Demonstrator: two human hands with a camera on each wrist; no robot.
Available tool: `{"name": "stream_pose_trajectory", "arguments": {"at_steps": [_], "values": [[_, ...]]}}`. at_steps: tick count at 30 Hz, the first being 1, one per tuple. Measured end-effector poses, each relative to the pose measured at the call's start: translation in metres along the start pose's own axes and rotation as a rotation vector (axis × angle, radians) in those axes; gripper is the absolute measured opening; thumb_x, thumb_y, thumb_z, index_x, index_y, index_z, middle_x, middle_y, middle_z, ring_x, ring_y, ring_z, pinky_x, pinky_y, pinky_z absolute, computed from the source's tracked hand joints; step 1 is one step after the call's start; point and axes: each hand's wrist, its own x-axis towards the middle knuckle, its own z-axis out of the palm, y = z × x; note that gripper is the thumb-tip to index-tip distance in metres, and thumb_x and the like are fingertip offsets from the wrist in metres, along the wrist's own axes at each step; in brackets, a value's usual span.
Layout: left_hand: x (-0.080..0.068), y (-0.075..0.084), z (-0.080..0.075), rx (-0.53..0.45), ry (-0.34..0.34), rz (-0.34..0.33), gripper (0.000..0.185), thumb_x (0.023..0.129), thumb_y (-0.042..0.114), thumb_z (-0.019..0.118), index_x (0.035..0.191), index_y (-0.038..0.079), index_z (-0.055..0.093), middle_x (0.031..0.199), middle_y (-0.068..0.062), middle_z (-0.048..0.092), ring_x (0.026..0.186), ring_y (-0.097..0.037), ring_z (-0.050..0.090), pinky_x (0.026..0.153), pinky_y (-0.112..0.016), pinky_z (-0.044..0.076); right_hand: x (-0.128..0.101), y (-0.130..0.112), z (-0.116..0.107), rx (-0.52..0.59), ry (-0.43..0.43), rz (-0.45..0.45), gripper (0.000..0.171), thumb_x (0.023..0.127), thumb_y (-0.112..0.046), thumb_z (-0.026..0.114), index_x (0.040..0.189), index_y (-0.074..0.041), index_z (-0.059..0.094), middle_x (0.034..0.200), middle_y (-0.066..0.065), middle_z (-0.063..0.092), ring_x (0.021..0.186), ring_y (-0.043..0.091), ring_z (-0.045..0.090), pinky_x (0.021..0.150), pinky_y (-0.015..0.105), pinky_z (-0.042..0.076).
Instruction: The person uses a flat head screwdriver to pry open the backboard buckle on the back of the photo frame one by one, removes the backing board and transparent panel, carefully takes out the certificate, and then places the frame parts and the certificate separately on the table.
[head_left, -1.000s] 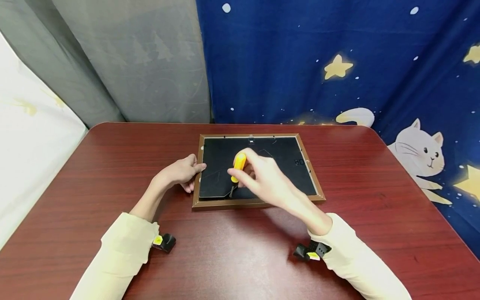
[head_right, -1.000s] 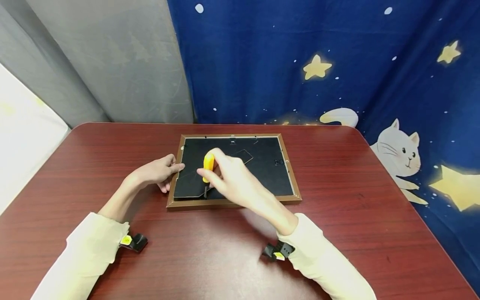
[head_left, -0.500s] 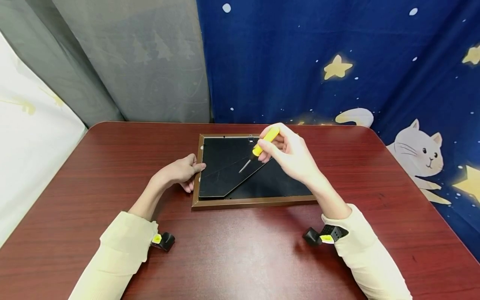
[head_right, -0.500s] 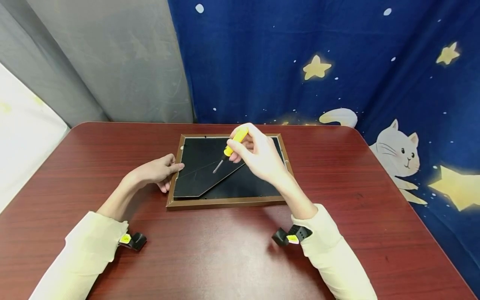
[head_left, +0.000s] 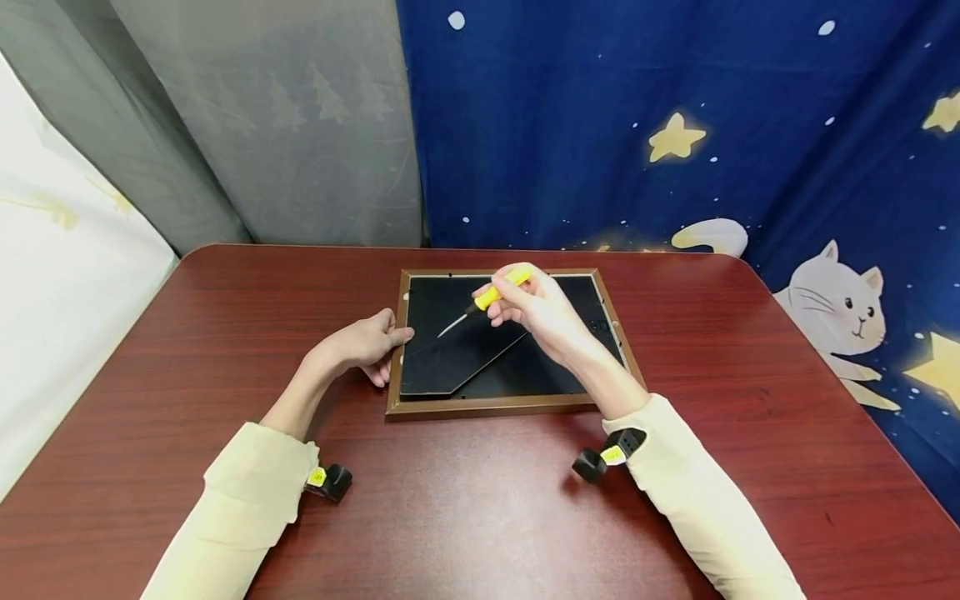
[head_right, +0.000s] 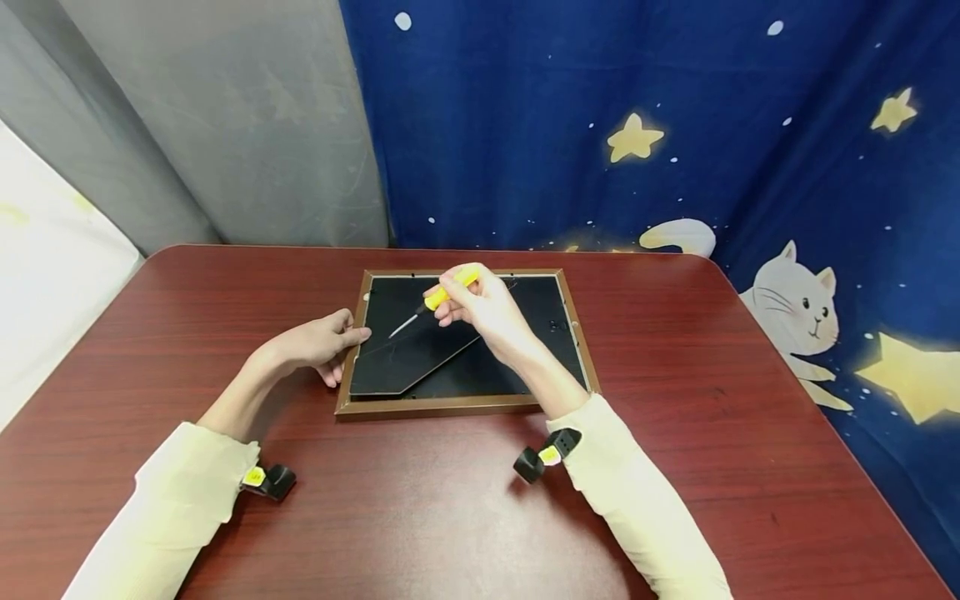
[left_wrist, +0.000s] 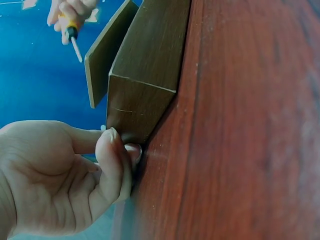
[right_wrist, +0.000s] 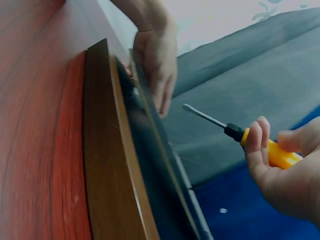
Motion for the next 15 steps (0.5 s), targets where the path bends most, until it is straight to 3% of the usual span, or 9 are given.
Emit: {"name": "stream_pose_trajectory", "arguments": {"at_steps": [6,11,15], "values": [[0.001,-0.002,-0.002,-0.014,-0.006,-0.002,0.024,0.111,0.021,0.043,0.100,0.001,0.037,0.062,-0.013,0.058,0.045,-0.013,0.057,0.050,-0.029,0.056,0.024,0.014,0.018,-0.062,0.027,0.130,0.006,0.105,-0.001,0.049,0.110,0.002,0.048,0.113,0.035,0.065,0.065,0.013,0.061,0.064,0.021,0.055],[0.006,-0.002,-0.003,-0.014,-0.012,-0.005,0.024,0.111,0.022,0.043,0.099,0.001,0.036,0.061,-0.012,0.057,0.044,-0.012,0.057,0.049,-0.028,0.056,0.036,0.023,0.025,-0.097,0.015,0.268,0.013,0.107,-0.004,0.047,0.117,-0.002,0.040,0.117,0.031,0.066,0.064,0.014,0.057,0.062,0.020,0.052],[0.008,-0.002,-0.004,-0.019,-0.014,-0.015,0.024,0.110,0.022,0.043,0.099,0.002,0.036,0.060,-0.012,0.055,0.043,-0.012,0.057,0.048,-0.028,0.055,0.039,0.029,0.027,-0.120,-0.023,0.297,0.008,0.108,-0.003,0.044,0.114,-0.003,0.040,0.117,0.031,0.066,0.063,0.013,0.054,0.060,0.019,0.049]]}}
